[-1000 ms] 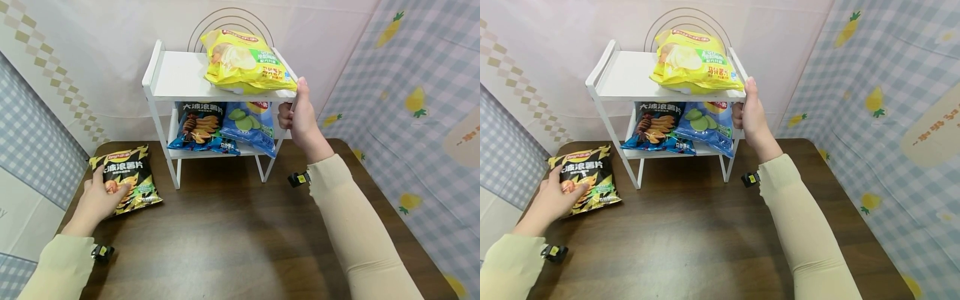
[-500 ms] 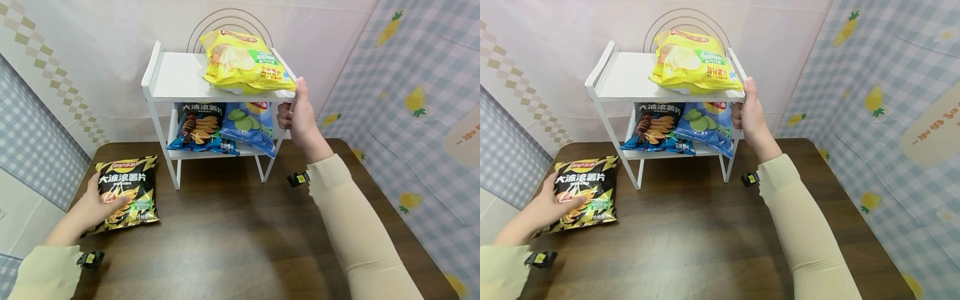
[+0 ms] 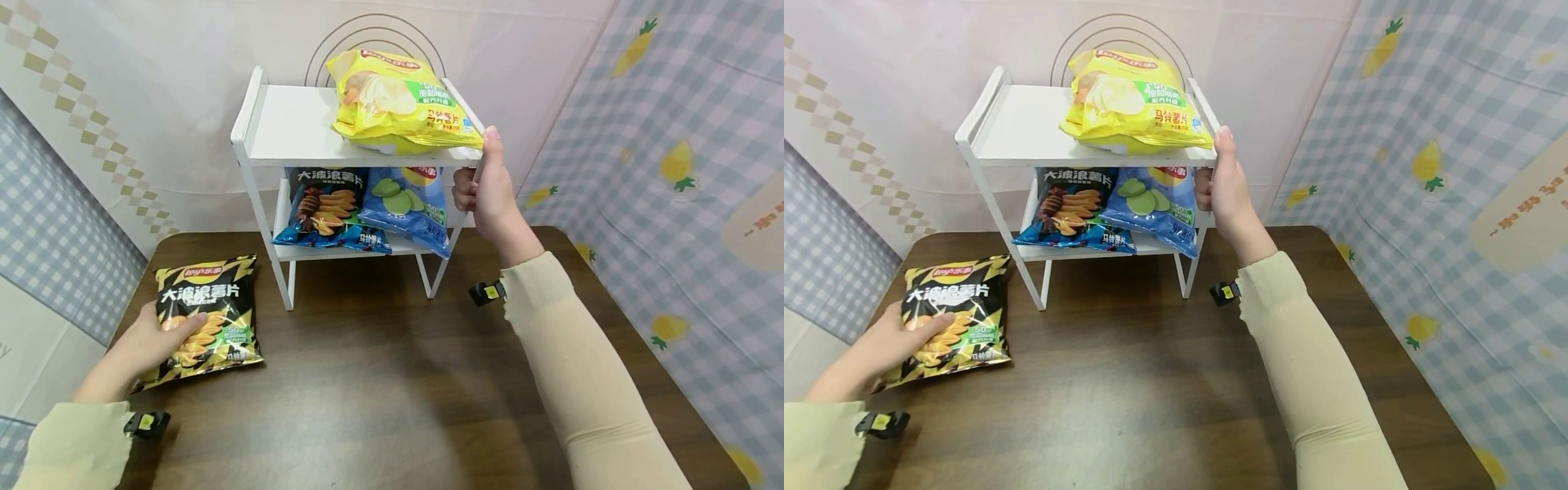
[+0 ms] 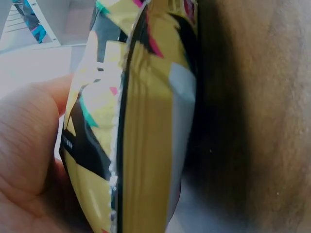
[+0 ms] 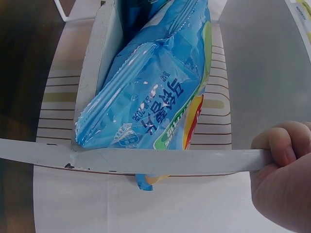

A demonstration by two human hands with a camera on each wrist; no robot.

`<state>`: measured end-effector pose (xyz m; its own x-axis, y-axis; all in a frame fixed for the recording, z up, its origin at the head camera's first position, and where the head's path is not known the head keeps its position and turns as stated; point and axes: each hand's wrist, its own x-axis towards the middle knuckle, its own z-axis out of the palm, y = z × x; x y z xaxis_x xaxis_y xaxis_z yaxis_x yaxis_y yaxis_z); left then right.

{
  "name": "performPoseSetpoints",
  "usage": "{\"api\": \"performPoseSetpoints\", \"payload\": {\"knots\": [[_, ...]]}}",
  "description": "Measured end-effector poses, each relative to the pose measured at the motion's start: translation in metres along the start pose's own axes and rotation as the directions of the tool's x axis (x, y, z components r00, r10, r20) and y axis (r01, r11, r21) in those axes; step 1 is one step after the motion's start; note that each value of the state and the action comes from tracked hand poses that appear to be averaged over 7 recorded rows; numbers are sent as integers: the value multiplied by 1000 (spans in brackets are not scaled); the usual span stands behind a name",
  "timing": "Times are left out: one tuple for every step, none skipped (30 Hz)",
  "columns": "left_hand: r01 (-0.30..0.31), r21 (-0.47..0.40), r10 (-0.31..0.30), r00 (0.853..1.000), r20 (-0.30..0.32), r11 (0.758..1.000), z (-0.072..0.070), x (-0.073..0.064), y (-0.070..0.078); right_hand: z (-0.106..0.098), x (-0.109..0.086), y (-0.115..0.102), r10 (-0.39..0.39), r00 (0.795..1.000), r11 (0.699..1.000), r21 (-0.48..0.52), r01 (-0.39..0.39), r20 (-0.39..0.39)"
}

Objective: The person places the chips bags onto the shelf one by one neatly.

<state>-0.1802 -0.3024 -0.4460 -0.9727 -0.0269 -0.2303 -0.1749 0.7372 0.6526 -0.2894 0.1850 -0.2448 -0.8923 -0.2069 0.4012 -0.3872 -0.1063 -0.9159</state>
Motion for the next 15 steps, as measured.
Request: {"api": "performPoseSetpoints", "payload": {"knots": [[1, 2, -1, 1000, 9, 1000, 0, -1, 0, 0, 0, 0, -1, 1000, 1000, 0, 1, 1], [-1, 1, 1, 1000, 18, 1000, 0, -1, 1, 0, 0, 0, -3, 1000, 1000, 0, 3, 1], [-5, -7, 5, 1000, 25, 1000, 0, -2, 2, 0, 0, 0, -3, 1000, 1000, 0, 3, 0], [-10, -11, 10, 999, 31, 1000, 1, -2, 2, 0, 0, 0, -3, 1000, 1000, 1, 3, 0], [-12, -14, 13, 999, 39, 1000, 1, -3, 2, 0, 0, 0, -3, 1000, 1000, 2, 3, -1], [-14, -15, 14, 999, 46, 1000, 1, -3, 3, 0, 0, 0, -3, 1000, 1000, 2, 3, -1], [-15, -15, 16, 999, 52, 1000, 1, -3, 3, 0, 0, 0, -4, 1000, 1000, 3, 4, -1], [-17, -14, 18, 998, 57, 1000, 1, -4, 4, 0, 0, 0, -3, 1000, 1000, 3, 3, -2], [-19, -9, 19, 998, 61, 1000, 2, -4, 4, 0, 0, 0, -2, 1000, 1000, 4, 2, -3], [-18, 1, 18, 998, 66, 1000, 2, -4, 4, 0, 0, 0, 0, 1000, 1000, 6, 0, -5], [-19, 13, 18, 997, 69, 1000, 2, -4, 5, 0, 0, 0, 2, 1000, 1000, 7, -2, -7], [-18, 23, 16, 997, 71, 1000, 2, -4, 5, 0, 0, 0, 6, 1000, 1000, 7, -6, -10], [-15, 27, 13, 997, 74, 1000, 3, -4, 5, 0, 0, 0, 9, 1000, 1000, 8, -9, -13], [-9, 29, 7, 997, 81, 1000, 3, -4, 5, 0, 0, 0, 12, 1000, 1000, 8, -12, -15], [-4, 30, 1, 996, 86, 1000, 4, -4, 6, 0, 1, 0, 15, 1000, 1000, 8, -14, -17]]}}
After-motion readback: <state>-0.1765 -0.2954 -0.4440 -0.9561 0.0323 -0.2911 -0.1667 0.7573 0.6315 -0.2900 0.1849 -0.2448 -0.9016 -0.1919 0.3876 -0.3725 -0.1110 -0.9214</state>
